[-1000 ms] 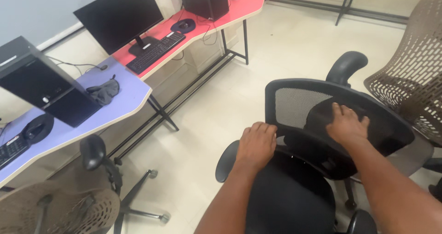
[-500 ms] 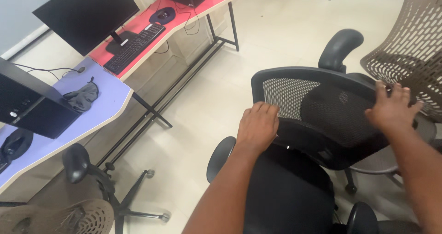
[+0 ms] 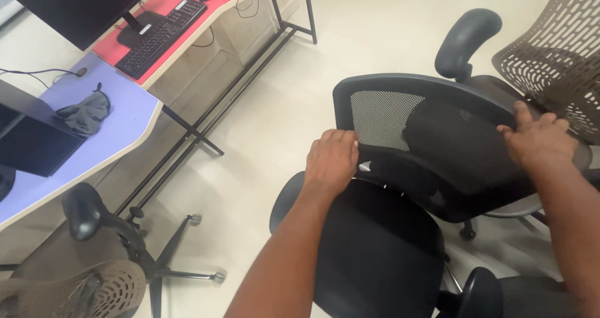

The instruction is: The person moves several office chairs in a computer lab, positioning them in front of different computer desks. The person handles multiple chairs, including black mesh and beige perforated models, by hand, rolling them across the floor to align them with workstations.

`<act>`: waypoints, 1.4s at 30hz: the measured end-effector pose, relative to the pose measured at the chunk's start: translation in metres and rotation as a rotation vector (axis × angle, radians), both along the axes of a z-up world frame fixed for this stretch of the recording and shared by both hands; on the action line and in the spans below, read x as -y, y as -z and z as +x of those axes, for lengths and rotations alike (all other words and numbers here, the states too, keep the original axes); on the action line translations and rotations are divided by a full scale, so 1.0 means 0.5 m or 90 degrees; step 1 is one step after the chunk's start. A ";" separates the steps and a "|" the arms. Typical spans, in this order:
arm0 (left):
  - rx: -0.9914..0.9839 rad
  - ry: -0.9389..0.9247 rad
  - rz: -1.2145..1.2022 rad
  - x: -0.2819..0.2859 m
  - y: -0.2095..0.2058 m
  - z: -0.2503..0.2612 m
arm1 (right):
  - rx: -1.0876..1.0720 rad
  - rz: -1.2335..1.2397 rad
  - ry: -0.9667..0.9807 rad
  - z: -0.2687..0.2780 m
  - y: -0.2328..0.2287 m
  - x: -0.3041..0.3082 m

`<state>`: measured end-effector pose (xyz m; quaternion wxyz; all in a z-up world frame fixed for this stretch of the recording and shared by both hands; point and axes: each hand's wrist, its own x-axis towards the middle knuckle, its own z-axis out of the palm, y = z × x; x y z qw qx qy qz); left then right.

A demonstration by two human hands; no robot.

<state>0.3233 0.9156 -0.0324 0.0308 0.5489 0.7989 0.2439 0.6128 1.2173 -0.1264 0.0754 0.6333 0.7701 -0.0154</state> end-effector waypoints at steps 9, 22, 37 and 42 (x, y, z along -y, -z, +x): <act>0.006 -0.034 0.028 0.038 -0.005 -0.044 | 0.054 -0.052 0.067 -0.068 0.009 0.045; 0.043 -0.115 0.026 0.246 0.035 -0.079 | -0.032 0.181 -0.128 0.027 0.211 -0.023; 0.065 -0.081 0.067 0.371 -0.006 -0.006 | 0.121 0.077 -0.040 0.034 0.023 0.407; 0.062 -0.080 0.066 0.366 -0.015 0.035 | 0.050 -0.047 0.043 -0.054 0.004 0.497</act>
